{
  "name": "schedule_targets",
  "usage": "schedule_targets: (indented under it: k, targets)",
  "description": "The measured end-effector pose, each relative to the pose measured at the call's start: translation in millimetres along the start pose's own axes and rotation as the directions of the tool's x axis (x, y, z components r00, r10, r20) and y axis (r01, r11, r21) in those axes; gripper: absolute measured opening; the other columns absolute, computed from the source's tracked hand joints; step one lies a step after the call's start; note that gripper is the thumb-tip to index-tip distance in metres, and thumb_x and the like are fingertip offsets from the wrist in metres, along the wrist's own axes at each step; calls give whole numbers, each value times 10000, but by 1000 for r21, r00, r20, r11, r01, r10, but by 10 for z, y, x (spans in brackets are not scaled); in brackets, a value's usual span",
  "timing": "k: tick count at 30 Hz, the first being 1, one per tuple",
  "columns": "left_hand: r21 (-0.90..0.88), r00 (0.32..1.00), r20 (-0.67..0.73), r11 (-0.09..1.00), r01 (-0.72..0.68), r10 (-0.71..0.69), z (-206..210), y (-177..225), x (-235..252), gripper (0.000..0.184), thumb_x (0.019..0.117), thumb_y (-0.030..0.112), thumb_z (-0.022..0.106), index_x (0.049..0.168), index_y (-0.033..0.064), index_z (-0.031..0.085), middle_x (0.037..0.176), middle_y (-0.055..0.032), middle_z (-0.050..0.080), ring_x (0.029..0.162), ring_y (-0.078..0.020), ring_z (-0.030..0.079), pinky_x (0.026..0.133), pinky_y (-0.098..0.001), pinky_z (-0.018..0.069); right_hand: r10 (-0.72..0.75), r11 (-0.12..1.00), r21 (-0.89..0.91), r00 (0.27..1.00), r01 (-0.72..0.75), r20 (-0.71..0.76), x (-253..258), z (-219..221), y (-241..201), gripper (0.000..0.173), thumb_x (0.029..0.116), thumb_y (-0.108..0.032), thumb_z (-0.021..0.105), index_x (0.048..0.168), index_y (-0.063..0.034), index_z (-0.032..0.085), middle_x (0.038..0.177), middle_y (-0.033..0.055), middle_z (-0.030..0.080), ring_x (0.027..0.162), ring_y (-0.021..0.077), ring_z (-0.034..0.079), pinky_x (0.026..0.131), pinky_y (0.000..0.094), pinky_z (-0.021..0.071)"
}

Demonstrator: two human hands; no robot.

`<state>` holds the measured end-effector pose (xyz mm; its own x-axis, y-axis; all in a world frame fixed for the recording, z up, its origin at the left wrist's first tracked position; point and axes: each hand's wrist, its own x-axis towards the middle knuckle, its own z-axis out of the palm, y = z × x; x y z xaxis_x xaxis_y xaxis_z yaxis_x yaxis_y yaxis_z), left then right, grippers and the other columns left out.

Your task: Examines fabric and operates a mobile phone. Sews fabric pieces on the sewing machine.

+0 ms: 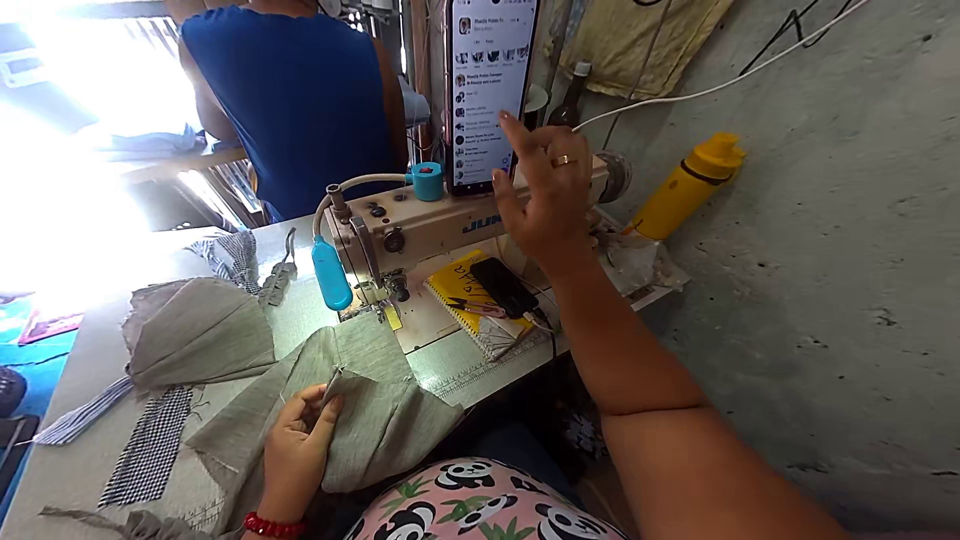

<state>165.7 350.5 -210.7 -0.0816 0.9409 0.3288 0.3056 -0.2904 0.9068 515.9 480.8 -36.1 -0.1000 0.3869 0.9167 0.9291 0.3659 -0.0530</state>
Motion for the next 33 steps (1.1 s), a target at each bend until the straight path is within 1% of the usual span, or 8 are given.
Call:
schedule_targets:
  k: [7, 11, 15, 20, 23, 26, 29, 33]
  targets:
    - [7, 1000, 0, 1000, 6, -6, 3, 14, -6, 219, 907, 134, 679, 1099, 31, 662, 885, 78, 681, 750, 72, 620, 701, -99, 526, 7, 990, -143, 997, 4, 72, 239, 94, -11, 540, 1003, -403, 561, 1511, -218, 541, 1057, 155, 624, 1007, 349, 557, 843, 512, 406]
    - [7, 1000, -5, 1000, 4, -4, 1, 0, -4, 223, 905, 142, 682, 1099, 33, 662, 880, 83, 674, 746, 74, 616, 699, -99, 524, 23, 990, -141, 998, -15, 54, 236, 66, -14, 569, 995, -422, 578, 1522, -214, 524, 1096, 155, 636, 1016, 348, 562, 843, 505, 413]
    - [17, 1000, -8, 1000, 0, 0, 3, 10, -10, 222, 903, 152, 687, 1091, 35, 664, 881, 89, 672, 742, 82, 610, 696, -93, 521, 103, 991, 86, 993, -98, -51, 92, -17, -25, 499, 978, -321, 625, 1416, -82, 612, 1084, 189, 630, 994, 335, 574, 843, 505, 448]
    - [11, 1000, 4, 1000, -1, 1, -2, 14, -3, 221, 910, 158, 685, 1095, 38, 661, 882, 95, 674, 756, 79, 617, 709, -98, 526, 262, 915, 337, 962, -221, -80, -58, 39, 65, 430, 983, -215, 625, 1362, -12, 624, 1107, 184, 584, 948, 226, 568, 780, 313, 487]
    - [9, 1000, 7, 1000, 1, -1, -5, 7, -10, 220, 905, 139, 682, 1095, 32, 658, 890, 92, 677, 764, 74, 623, 721, -106, 535, 375, 807, 490, 927, -328, 4, -87, 113, 143, 451, 994, -165, 582, 1409, 9, 556, 1242, 215, 571, 1059, 229, 606, 871, 305, 533]
    - [4, 1000, 4, 1000, 6, -6, -2, 16, -9, 221, 899, 137, 684, 1091, 31, 656, 879, 92, 671, 760, 73, 620, 714, -104, 531, 420, 698, 598, 902, -393, 103, -132, 230, 220, 513, 1017, -170, 559, 1484, 22, 463, 1351, 223, 579, 1201, 244, 605, 996, 345, 515]
    - [6, 1000, 4, 1000, 16, -16, 2, 26, -10, 214, 900, 136, 684, 1087, 37, 655, 877, 97, 672, 759, 77, 620, 714, -101, 530, 422, 617, 664, 890, -422, 174, -160, 304, 207, 508, 1028, -134, 541, 1490, 45, 429, 1252, 187, 637, 1108, 185, 655, 936, 316, 552]
    - [3, 1000, 4, 1000, 4, -4, 1, 13, -7, 215, 904, 136, 691, 1091, 35, 657, 881, 99, 674, 759, 75, 622, 716, -102, 531, 407, 567, 711, 892, -417, 199, -140, 360, 179, 504, 1024, -111, 546, 1487, 49, 428, 1283, 178, 633, 1053, 149, 671, 912, 290, 564]
